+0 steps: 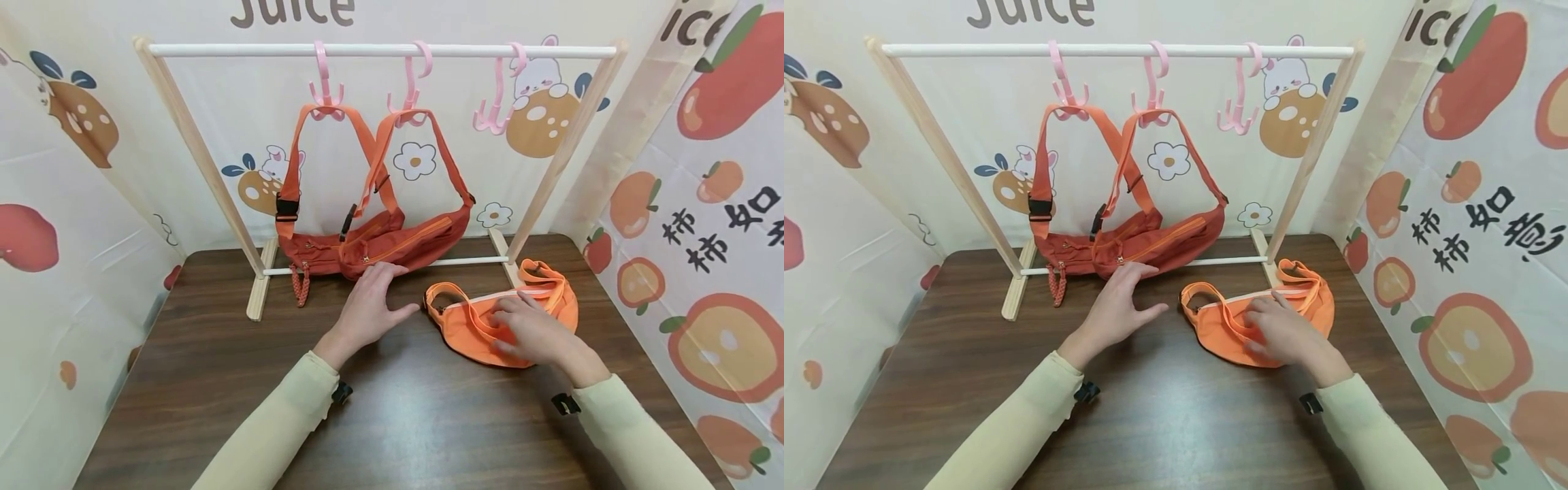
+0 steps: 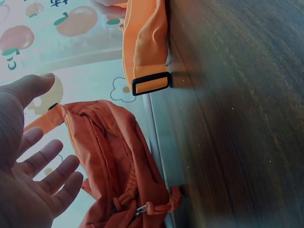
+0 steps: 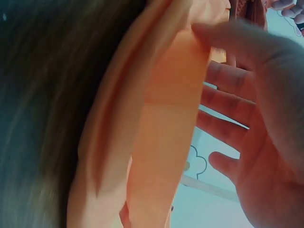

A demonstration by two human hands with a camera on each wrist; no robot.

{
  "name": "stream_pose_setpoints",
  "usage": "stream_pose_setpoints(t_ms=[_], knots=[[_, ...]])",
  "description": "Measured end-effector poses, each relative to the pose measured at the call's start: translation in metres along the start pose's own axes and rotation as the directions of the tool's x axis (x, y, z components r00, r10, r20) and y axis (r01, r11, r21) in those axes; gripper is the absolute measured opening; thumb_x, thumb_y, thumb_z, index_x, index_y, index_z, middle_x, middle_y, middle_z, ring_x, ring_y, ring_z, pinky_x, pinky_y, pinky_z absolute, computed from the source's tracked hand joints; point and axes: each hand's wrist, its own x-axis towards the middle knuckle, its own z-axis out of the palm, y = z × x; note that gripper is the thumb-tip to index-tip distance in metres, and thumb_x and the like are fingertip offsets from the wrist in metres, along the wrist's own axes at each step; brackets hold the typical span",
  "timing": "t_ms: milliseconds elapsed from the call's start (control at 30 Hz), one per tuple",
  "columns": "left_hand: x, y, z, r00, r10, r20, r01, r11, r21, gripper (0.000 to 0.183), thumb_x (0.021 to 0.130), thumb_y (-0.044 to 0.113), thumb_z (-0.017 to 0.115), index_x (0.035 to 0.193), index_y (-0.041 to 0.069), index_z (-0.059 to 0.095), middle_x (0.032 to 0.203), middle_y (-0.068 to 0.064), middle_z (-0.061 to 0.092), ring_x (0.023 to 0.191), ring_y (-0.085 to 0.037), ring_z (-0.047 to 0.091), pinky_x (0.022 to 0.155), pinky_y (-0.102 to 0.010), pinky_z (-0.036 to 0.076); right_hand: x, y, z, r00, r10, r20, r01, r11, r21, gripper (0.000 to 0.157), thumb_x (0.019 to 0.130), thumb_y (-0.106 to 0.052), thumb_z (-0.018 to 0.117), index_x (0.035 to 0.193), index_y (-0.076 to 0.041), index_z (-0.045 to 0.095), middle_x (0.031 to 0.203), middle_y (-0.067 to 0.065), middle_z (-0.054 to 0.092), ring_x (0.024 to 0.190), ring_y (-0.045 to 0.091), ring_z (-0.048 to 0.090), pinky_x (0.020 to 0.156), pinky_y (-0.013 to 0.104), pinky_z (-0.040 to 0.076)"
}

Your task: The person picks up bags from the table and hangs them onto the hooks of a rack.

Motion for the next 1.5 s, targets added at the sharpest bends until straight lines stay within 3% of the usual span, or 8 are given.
stream_pose_setpoints(t_ms=[300,367,467,600,933,1133,1333,1500], knots=[[0.001,0.004,0.004,1.000,0.001,0.015,-0.001,1.000,0.002,0.064,0.087,0.038,0.090,0.138,0.010,0.062,0.133,-0.002,0.061,0.126,-0.022,0.056,0.113,-0.046,0.043,0.010,-0.004,-0.004,0.998,-0.041,-0.043,0.039,0.998,-0.048,0.023,0.091,-0.007,0.080,0.087,-0.023,0.064,0.071,-0.017,0.049,0.072,0.010,0.055,0.116,0.071,0.029],[0.002,0.005,0.005,1.000,0.005,0.023,-0.005,1.000,-0.004,0.065,0.087,0.038,0.090,0.138,0.010,0.061,0.133,-0.002,0.061,0.125,-0.022,0.056,0.111,-0.046,0.044,0.012,-0.006,-0.008,0.997,-0.050,-0.061,0.049,0.998,-0.031,0.023,0.093,-0.008,0.079,0.087,-0.022,0.062,0.069,-0.018,0.046,0.068,0.008,0.051,0.112,0.070,0.035],[0.004,0.008,0.008,0.999,0.010,0.034,-0.010,1.000,-0.014,0.066,0.087,0.038,0.090,0.139,0.011,0.061,0.134,-0.002,0.060,0.124,-0.021,0.056,0.109,-0.045,0.045,0.016,-0.011,-0.015,0.993,-0.067,-0.093,0.067,0.998,-0.003,0.025,0.096,-0.011,0.077,0.085,-0.023,0.057,0.069,-0.017,0.042,0.064,0.006,0.046,0.090,0.050,0.053],[0.006,0.014,0.013,0.998,0.038,0.055,-0.036,0.999,-0.036,0.070,0.085,0.037,0.092,0.141,0.010,0.059,0.137,-0.002,0.060,0.126,-0.021,0.055,0.111,-0.044,0.043,0.020,-0.018,-0.023,0.991,-0.060,-0.122,0.065,0.997,0.037,0.026,0.100,-0.015,0.071,0.084,-0.023,0.052,0.068,-0.014,0.038,0.059,0.004,0.037,0.057,0.030,0.034],[0.021,0.038,0.032,0.972,0.189,0.138,-0.180,0.981,-0.074,0.081,0.085,0.034,0.093,0.150,0.009,0.052,0.147,-0.003,0.055,0.140,-0.021,0.048,0.118,-0.043,0.038,0.031,-0.042,-0.050,0.993,-0.024,-0.111,0.036,0.993,0.109,0.018,0.102,-0.018,0.065,0.090,-0.022,0.053,0.064,-0.012,0.040,0.049,0.004,0.032,0.048,0.027,0.029],[0.028,0.049,0.043,0.962,0.223,0.158,-0.214,0.974,-0.075,0.081,0.084,0.033,0.093,0.150,0.011,0.052,0.142,-0.001,0.060,0.138,-0.018,0.049,0.117,-0.041,0.039,0.038,-0.057,-0.061,0.993,-0.039,-0.107,0.054,0.988,0.142,0.009,0.101,-0.017,0.064,0.109,-0.018,0.066,0.079,-0.010,0.063,0.047,0.003,0.035,0.048,0.027,0.035],[0.030,0.051,0.048,0.969,0.197,0.146,-0.188,0.979,-0.074,0.056,0.084,0.035,0.093,0.125,0.015,0.062,0.119,0.005,0.066,0.111,-0.014,0.058,0.099,-0.039,0.047,0.043,-0.068,-0.070,0.993,-0.069,-0.099,0.086,0.980,0.181,0.007,0.101,-0.018,0.065,0.100,-0.024,0.061,0.068,-0.014,0.046,0.049,0.004,0.039,0.046,0.027,0.032],[0.033,0.046,0.045,0.969,0.217,0.118,-0.211,0.976,-0.058,0.038,0.084,0.033,0.094,0.102,0.017,0.064,0.095,0.008,0.063,0.089,-0.011,0.056,0.084,-0.033,0.048,0.045,-0.072,-0.075,0.991,-0.093,-0.096,0.111,0.974,0.199,0.008,0.102,-0.018,0.065,0.099,-0.024,0.060,0.071,-0.015,0.049,0.053,0.004,0.041,0.048,0.027,0.036]])
